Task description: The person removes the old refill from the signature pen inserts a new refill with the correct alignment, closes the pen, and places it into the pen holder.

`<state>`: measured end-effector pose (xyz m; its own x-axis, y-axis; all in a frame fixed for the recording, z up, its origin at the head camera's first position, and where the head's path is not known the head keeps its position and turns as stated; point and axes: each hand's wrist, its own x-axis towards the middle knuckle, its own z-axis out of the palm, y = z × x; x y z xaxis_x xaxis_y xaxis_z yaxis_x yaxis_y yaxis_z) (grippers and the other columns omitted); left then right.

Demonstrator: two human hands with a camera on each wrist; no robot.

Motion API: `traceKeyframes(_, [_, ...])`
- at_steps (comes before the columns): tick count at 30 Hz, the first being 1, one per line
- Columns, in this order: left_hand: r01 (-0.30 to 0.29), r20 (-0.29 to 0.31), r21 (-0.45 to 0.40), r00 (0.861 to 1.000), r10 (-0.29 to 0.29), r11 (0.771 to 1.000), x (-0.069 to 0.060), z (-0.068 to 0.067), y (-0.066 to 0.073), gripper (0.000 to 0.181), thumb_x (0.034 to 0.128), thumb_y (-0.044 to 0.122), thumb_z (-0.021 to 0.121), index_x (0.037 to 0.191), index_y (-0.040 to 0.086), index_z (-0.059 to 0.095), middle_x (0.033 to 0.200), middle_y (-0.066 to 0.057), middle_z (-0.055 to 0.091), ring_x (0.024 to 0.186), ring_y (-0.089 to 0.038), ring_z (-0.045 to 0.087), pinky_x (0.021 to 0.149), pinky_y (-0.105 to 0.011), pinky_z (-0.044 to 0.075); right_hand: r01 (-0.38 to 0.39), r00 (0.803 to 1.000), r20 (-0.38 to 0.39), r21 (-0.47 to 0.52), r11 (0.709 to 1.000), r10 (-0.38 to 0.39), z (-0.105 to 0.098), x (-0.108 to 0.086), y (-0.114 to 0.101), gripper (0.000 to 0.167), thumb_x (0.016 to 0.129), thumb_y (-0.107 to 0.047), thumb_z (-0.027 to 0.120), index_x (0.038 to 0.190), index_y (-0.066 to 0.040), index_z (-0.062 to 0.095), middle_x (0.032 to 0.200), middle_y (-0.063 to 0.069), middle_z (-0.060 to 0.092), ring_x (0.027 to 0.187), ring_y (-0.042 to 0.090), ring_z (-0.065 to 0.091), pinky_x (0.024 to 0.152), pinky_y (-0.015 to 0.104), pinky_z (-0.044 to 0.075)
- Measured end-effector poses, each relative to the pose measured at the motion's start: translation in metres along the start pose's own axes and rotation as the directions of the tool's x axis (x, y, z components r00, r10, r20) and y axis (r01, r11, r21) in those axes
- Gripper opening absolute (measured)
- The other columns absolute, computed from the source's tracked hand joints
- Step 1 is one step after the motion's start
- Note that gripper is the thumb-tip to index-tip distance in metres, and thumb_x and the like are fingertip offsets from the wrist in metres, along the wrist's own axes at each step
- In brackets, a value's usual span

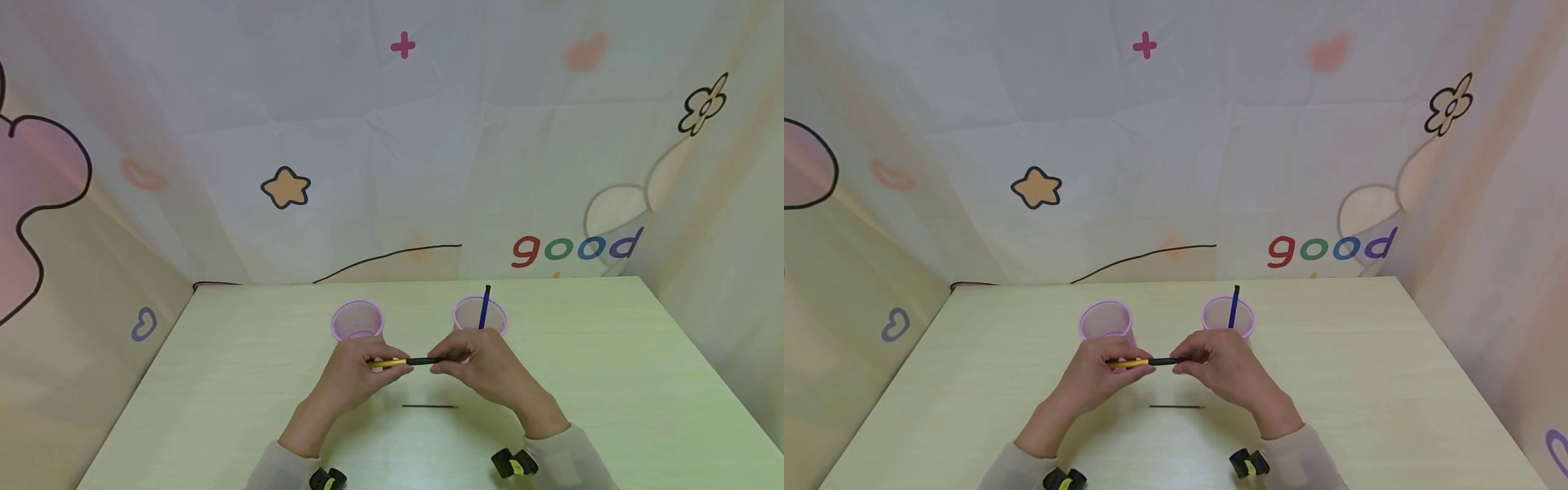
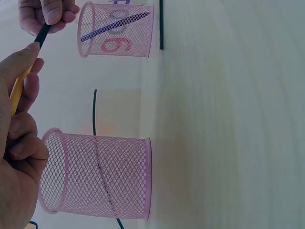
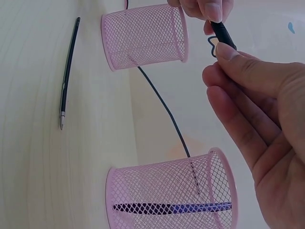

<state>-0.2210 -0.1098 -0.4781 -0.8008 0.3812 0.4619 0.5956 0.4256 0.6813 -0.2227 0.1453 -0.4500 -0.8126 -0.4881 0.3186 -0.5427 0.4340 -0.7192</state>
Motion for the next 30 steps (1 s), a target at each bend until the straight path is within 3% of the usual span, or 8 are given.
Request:
traceKeyframes(5, [-0.023,-0.011,0.006,1.0,0.023,1.0,-0.0003,0.0003,0.0002,0.011,0.0838,0.021,0.088,0.093,0.022,0.084,0.082,0.013,0.074,0.072,0.001,0.059,0.062,-0.02,0.054,0.0,1.0,-0.002,0.001,1.0,0.0,0.0004,-0.0002,-0.0001,0.014,0.083,-0.009,0.086,0.094,-0.015,0.08,0.086,-0.006,0.077,0.074,0.004,0.071,0.072,0.025,0.059])
traceKeyframes(15, [0.027,0.011,0.007,1.0,-0.027,1.0,-0.0012,-0.0023,0.003,0.01,0.0852,0.022,0.087,0.095,0.024,0.084,0.083,0.014,0.074,0.073,-0.001,0.06,0.062,-0.022,0.054,0.015,1.0,-0.007,-0.032,0.999,-0.015,0.0032,0.0001,-0.0014,0.016,0.083,-0.009,0.086,0.095,-0.016,0.079,0.087,-0.008,0.077,0.074,0.001,0.07,0.073,0.025,0.059])
traceKeyframes(30, [-0.013,0.008,0.031,1.0,0.013,0.999,-0.0007,-0.0022,0.0026,0.013,0.085,0.024,0.087,0.097,0.027,0.084,0.081,0.013,0.074,0.069,0.0,0.056,0.058,-0.02,0.049,0.033,0.999,-0.011,-0.042,0.999,-0.034,0.0052,0.0001,-0.0017,0.015,0.083,-0.009,0.086,0.094,-0.016,0.079,0.086,-0.008,0.077,0.073,0.002,0.071,0.071,0.025,0.059])
